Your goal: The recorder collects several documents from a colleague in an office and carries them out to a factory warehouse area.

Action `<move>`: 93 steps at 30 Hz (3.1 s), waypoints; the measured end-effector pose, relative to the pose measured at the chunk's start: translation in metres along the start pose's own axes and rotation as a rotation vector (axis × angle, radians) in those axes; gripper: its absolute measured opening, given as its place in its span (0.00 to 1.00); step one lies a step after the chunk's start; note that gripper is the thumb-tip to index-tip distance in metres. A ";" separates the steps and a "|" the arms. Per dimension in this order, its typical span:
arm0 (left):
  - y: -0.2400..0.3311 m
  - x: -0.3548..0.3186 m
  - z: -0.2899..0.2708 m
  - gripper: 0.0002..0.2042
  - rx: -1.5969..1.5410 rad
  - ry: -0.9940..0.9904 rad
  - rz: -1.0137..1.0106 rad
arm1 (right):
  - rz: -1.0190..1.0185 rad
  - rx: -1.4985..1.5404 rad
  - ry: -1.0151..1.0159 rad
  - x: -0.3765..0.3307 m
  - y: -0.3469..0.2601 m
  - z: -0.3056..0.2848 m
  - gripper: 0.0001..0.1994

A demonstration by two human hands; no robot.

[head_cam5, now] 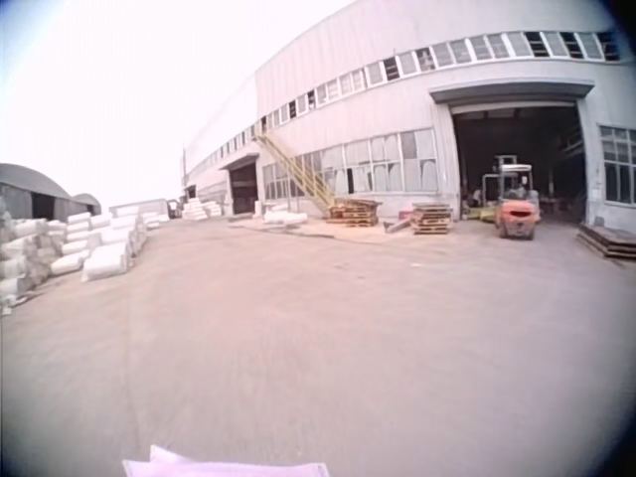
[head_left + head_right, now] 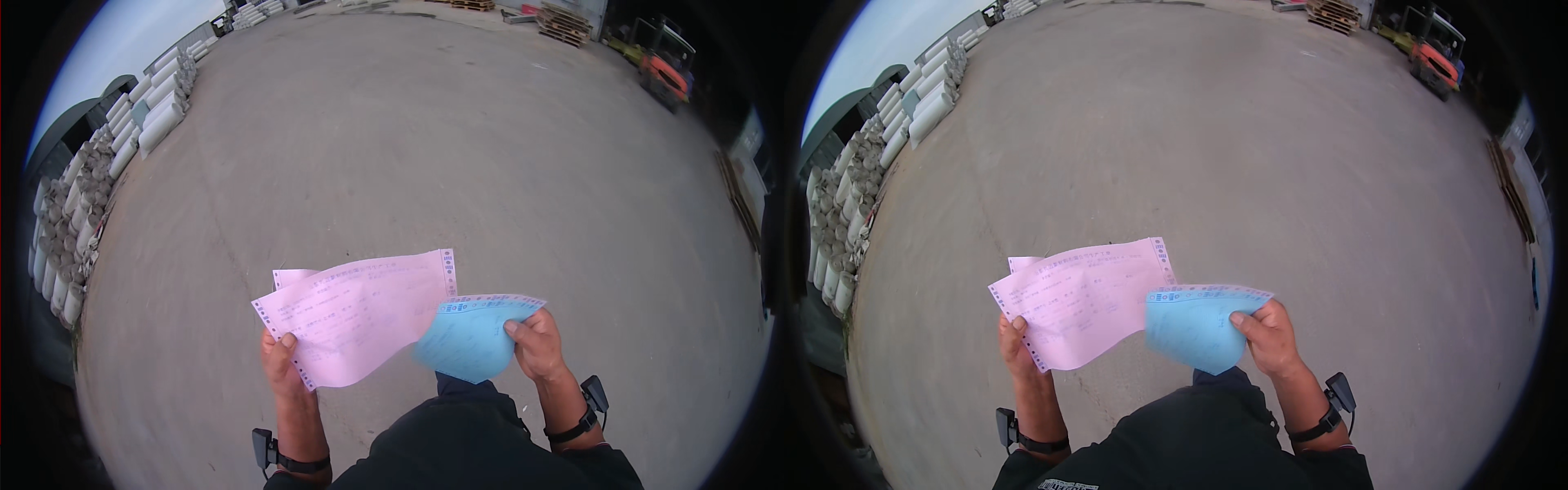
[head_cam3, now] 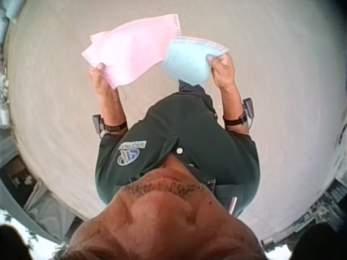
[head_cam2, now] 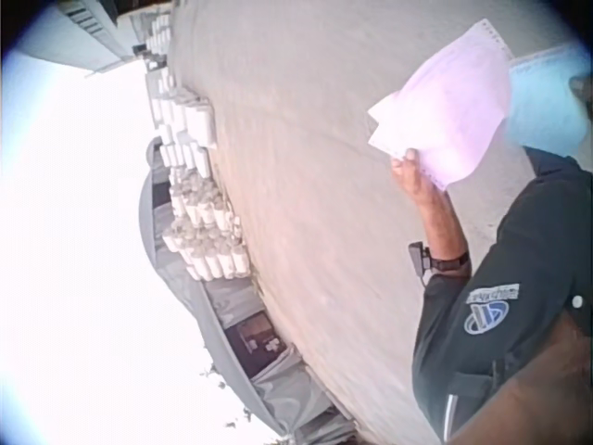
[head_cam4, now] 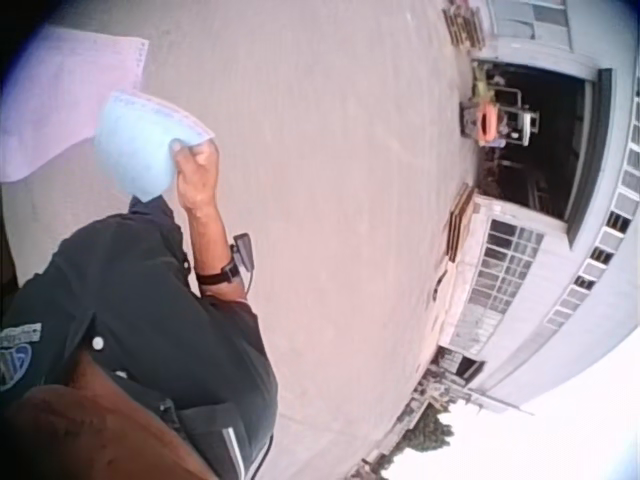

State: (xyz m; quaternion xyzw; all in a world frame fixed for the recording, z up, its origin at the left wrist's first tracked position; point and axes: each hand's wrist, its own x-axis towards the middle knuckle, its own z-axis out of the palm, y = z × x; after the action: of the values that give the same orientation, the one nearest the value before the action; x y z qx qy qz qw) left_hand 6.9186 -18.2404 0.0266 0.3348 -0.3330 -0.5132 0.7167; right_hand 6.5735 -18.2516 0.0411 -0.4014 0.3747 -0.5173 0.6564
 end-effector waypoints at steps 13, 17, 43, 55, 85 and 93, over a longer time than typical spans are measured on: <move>-0.003 -0.021 -0.013 0.26 0.080 0.223 0.144 | -0.057 -0.344 -0.347 0.083 -0.027 0.009 0.08; -0.013 -0.013 -0.016 0.22 0.037 0.239 0.164 | -0.329 -0.708 -0.737 0.092 -0.050 0.045 0.08; 0.057 0.009 0.060 0.26 0.138 0.344 0.194 | -0.432 -0.779 -0.614 0.116 -0.199 0.084 0.08; -0.006 0.185 0.005 0.19 -0.005 0.383 0.018 | 0.205 -0.747 0.941 0.180 0.117 -0.291 0.16; -0.093 0.918 -0.096 0.13 -0.063 0.151 -0.223 | 0.118 -0.729 0.940 0.925 0.140 -0.151 0.17; -0.111 1.117 -0.094 0.14 0.085 0.074 -0.262 | 0.815 -0.892 1.305 0.839 0.172 -0.112 0.21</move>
State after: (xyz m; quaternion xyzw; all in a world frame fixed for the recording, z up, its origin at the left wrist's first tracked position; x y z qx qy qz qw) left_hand 7.2199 -19.3254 0.0322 0.4241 -0.2812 -0.5750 0.6407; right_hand 6.6917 -19.0650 -0.2251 -0.0803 0.9545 -0.1749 0.2278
